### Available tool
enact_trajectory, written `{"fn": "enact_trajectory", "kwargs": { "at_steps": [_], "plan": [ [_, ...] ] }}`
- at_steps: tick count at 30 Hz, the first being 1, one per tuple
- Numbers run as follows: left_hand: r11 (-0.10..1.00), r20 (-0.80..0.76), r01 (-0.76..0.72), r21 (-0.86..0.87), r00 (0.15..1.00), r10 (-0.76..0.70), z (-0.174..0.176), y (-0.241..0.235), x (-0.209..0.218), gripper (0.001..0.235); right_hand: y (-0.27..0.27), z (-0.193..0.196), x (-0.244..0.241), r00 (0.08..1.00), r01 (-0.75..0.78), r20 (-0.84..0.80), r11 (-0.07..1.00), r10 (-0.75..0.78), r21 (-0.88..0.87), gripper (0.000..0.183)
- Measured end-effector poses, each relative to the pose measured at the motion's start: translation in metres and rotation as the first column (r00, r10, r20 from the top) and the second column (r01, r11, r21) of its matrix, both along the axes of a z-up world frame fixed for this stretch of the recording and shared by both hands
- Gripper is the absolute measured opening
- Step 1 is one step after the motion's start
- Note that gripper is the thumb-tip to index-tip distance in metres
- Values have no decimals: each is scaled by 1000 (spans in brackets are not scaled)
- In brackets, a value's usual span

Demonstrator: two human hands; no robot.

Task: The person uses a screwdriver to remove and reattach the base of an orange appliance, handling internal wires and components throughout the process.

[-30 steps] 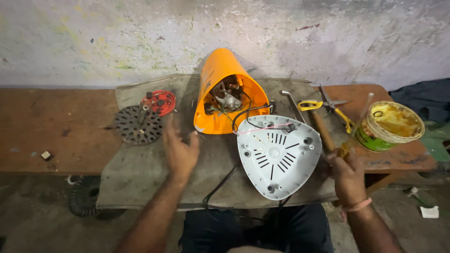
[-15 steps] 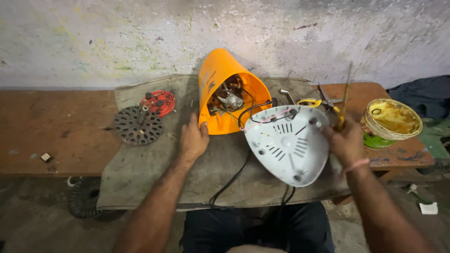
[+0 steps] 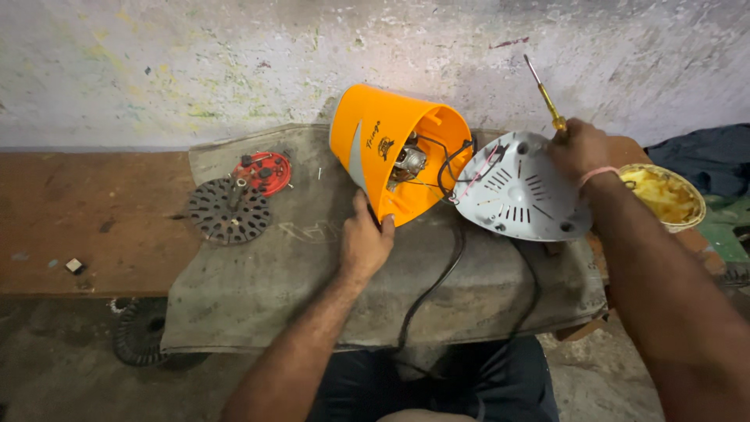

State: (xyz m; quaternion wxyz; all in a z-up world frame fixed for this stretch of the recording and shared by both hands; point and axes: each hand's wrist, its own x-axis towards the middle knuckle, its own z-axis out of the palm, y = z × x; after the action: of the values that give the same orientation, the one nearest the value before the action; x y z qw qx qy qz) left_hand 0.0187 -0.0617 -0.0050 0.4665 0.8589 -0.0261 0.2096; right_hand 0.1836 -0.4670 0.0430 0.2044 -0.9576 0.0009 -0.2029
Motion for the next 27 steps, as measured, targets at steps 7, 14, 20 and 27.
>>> {"fn": "enact_trajectory", "kwargs": {
  "at_steps": [7, 14, 20, 27],
  "plan": [
    [994, 18, 2, -112, 1000, 0, 4, 6, -3, 71, 22, 46, -88, 968, -53, 246, 999, 52, -4, 28],
    [933, 299, 29, -358, 951, 85, -17, 22, 21, 42, 116, 13, -238, 954, -298, 49, 945, 294, 135, 32],
    [876, 349, -247, -414, 846, 404, -21, 68, 124, 44, 163, -5, -264, 904, -426, 160, 794, 398, 434, 30],
    [575, 241, 215, -790, 970, -32, -46, 79, 230, 58, 176, -19, -256, 870, -431, 335, 887, 360, 165, 31]
  ]
}}
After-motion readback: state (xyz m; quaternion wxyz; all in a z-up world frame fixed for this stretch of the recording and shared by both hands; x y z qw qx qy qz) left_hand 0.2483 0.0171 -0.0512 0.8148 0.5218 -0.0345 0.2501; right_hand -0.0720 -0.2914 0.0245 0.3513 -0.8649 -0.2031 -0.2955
